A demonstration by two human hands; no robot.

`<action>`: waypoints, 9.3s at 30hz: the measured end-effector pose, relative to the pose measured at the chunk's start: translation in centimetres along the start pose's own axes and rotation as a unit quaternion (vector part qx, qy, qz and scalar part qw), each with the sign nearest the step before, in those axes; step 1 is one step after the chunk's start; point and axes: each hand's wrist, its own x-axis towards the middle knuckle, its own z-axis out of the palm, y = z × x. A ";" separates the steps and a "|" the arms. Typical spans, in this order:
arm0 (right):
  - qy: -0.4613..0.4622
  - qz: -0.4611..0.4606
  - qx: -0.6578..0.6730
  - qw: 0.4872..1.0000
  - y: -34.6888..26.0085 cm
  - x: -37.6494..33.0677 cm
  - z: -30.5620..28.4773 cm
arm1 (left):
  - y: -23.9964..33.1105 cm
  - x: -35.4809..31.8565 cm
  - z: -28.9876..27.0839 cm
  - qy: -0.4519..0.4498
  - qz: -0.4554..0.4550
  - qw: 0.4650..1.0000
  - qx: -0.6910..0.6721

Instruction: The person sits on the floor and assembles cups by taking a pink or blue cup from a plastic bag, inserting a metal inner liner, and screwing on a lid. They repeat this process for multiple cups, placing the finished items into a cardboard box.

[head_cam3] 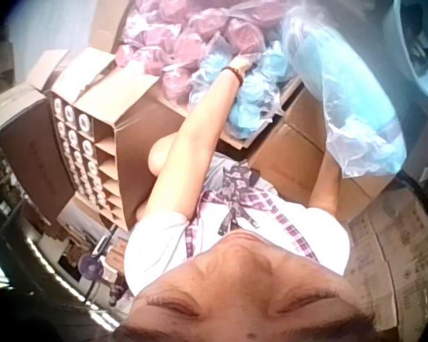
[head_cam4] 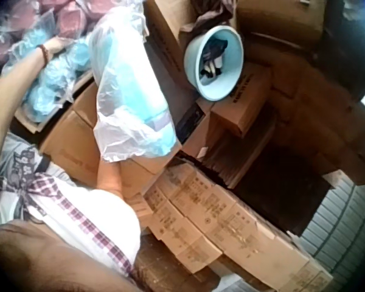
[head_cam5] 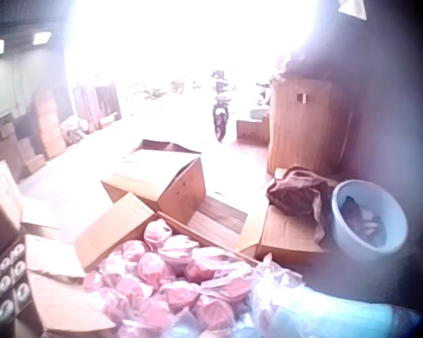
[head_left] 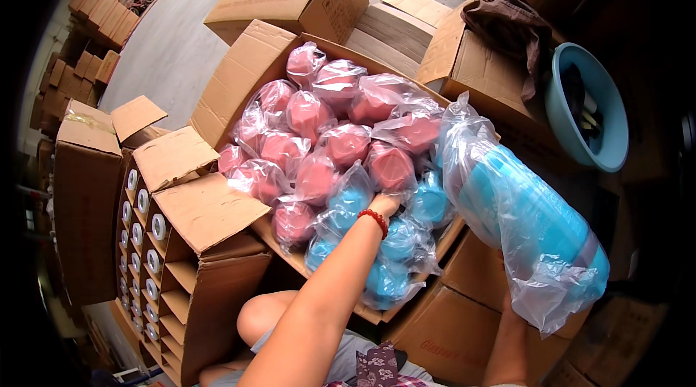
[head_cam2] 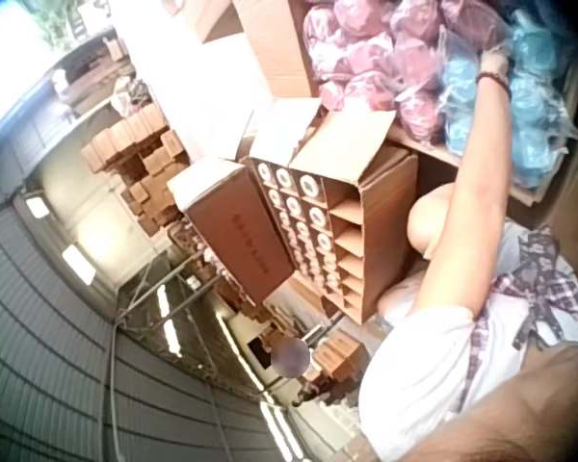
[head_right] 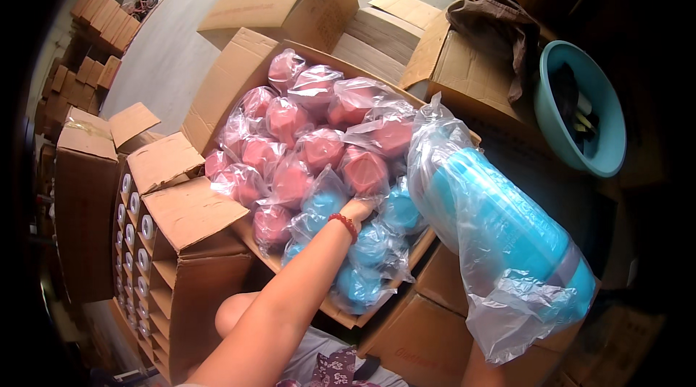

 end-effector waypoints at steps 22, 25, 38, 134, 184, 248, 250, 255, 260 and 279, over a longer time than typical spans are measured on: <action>-0.290 -0.059 -0.340 0.893 -10.2 16.1 17.6 | 1.9 -51.2 -16.7 0.354 0.353 0.856 -0.130; -0.324 -0.024 -0.470 0.821 -8.1 20.0 20.9 | -2.8 -56.4 -19.3 0.429 0.360 0.816 -0.141; -0.408 -0.076 -0.752 0.512 9.0 32.1 22.0 | -22.8 -65.2 -17.9 0.472 0.271 0.807 -0.229; -0.703 0.303 -0.060 0.641 8.2 -30.7 62.8 | -18.8 -70.0 -28.7 0.394 0.620 0.674 0.077; -0.685 -0.566 -0.414 0.198 15.4 -30.0 76.3 | -26.3 -62.2 -36.4 0.243 0.569 0.469 -0.630; -0.866 -0.018 -0.353 0.355 2.6 -31.7 65.6 | -22.6 -62.4 -35.7 0.408 0.577 0.519 -0.481; -0.827 -0.054 -0.242 0.505 3.8 -31.6 66.2 | -23.1 -62.1 -35.4 0.426 0.565 0.554 -0.439; -0.780 0.197 -0.128 0.580 6.5 -31.0 65.9 | -21.9 -61.4 -33.6 0.355 0.575 0.692 -0.254; -0.830 0.132 -0.046 0.540 7.3 -30.4 62.4 | -21.9 -62.5 -31.3 0.254 0.593 0.685 -0.339; -0.863 0.020 0.035 0.503 8.2 -29.3 58.4 | -22.4 -63.6 -28.2 0.303 0.630 0.692 -0.180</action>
